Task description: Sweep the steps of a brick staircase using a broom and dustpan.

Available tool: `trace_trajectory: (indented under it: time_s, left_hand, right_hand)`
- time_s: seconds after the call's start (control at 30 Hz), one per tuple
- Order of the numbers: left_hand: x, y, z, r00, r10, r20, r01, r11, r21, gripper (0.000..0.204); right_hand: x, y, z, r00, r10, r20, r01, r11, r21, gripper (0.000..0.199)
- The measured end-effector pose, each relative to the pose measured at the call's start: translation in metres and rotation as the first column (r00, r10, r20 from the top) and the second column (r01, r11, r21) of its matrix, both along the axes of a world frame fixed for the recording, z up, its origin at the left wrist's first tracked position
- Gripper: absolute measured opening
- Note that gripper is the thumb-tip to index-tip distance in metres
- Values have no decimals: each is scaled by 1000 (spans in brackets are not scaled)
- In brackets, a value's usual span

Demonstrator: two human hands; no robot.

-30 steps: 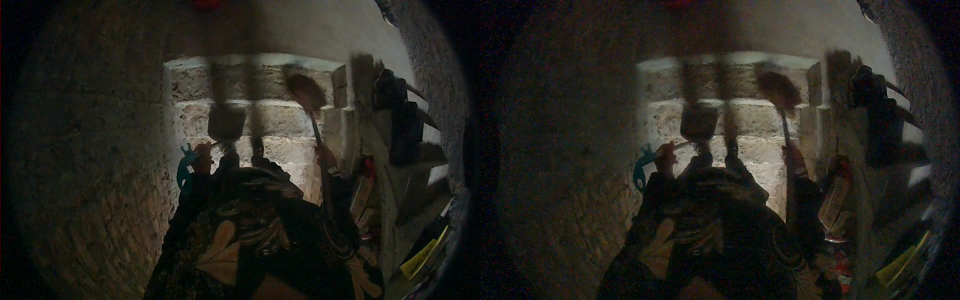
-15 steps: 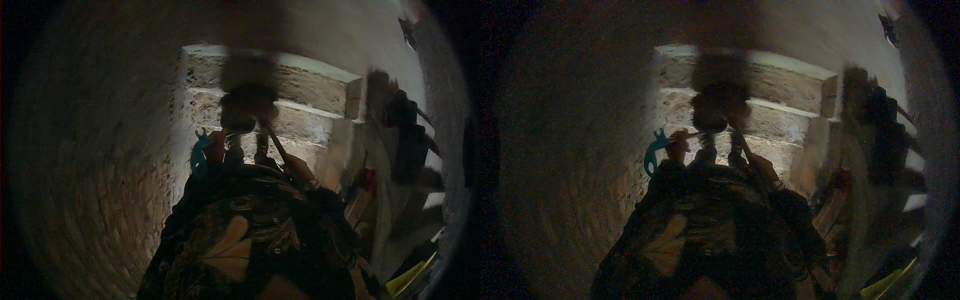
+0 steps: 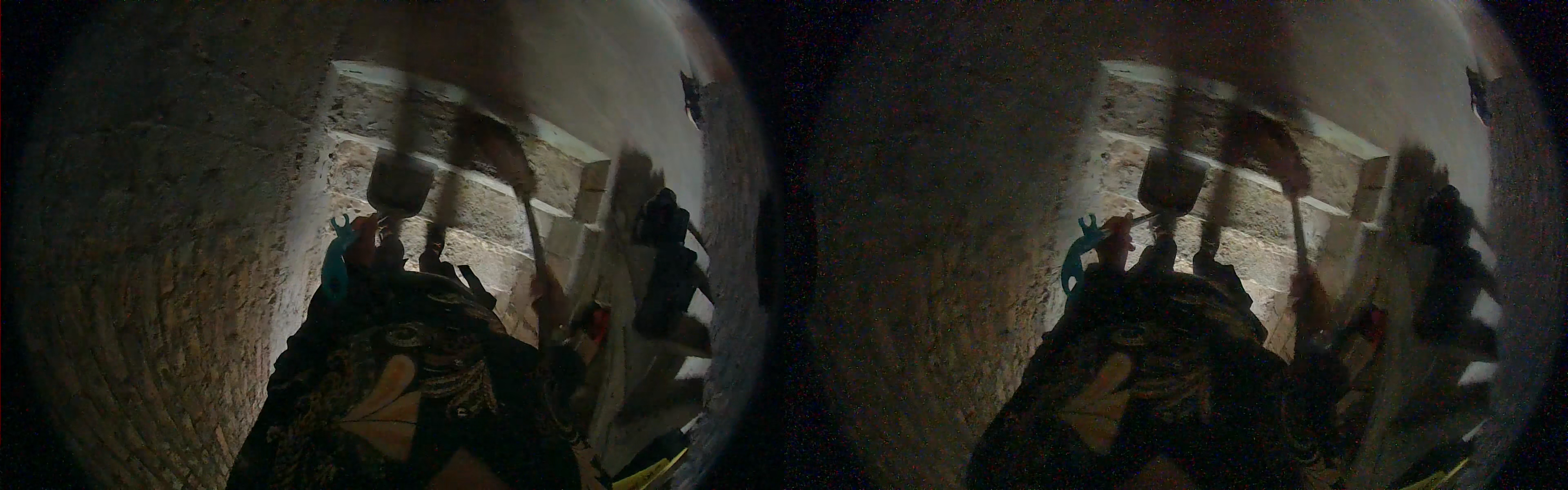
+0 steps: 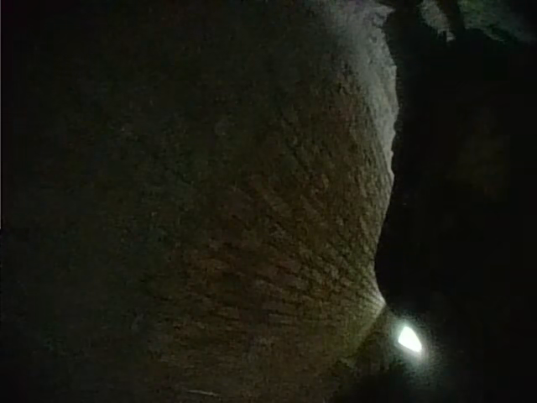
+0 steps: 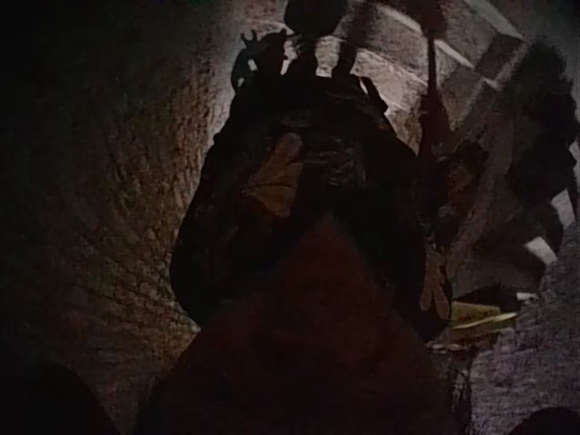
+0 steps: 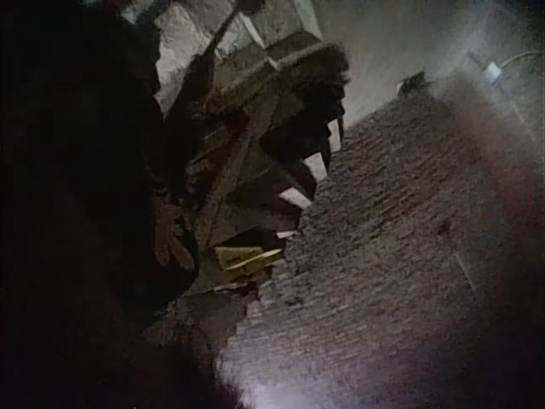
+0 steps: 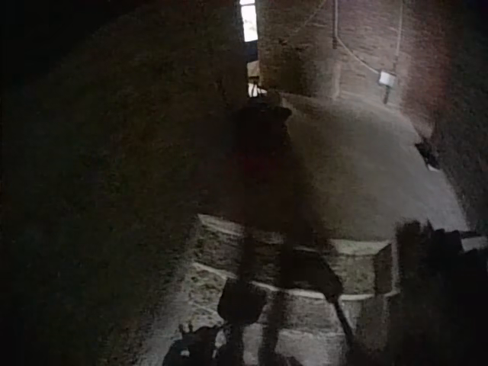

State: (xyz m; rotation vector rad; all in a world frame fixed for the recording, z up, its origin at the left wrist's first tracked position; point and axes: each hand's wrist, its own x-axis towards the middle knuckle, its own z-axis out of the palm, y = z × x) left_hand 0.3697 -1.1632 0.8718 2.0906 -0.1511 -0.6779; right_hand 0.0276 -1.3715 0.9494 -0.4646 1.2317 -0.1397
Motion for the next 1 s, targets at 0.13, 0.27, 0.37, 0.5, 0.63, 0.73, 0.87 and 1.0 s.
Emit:
trace_trajectory:
  time_s: [0.13, 0.27, 0.37, 0.5, 0.63, 0.73, 0.87, 1.0]
  left_hand:
    - [4, -5, 17, 997, 59, -48, -64, 992, -105, 26]
    - [6, -1, 8, 990, 98, 98, -88, 991, -103, 26]
    - [12, 8, -3, 982, 120, 149, -98, 984, -149, 27]
    - [21, 12, -1, 980, 158, 121, -127, 963, -236, 26]
    - [28, 8, 17, 973, 227, 38, -217, 961, -170, 25]
    - [33, 8, 29, 963, 263, -59, -270, 942, -197, 25]
    - [42, 15, 29, 959, 267, -93, -282, 935, -214, 23]
    - [50, 28, 21, 975, 220, 25, -218, 973, -70, 24]
  right_hand:
    - [-4, -50, -54, 998, 6, 62, -3, 998, -62, 26]
    - [22, -61, -85, 973, -86, 214, 68, 994, 88, 26]
    - [61, -43, -95, 953, 69, 296, -87, 995, 48, 24]
    - [112, -28, -98, 848, -5, 530, -189, 931, 311, 20]
    - [152, -13, -108, 761, 646, -51, -541, 591, -598, 19]
    - [174, 3, -118, 489, 735, -469, -766, 105, -634, 14]
    - [184, 46, -102, 815, 534, -227, -580, 750, -318, 15]
    - [162, 56, -28, 743, 662, -98, -655, 688, -312, 16]
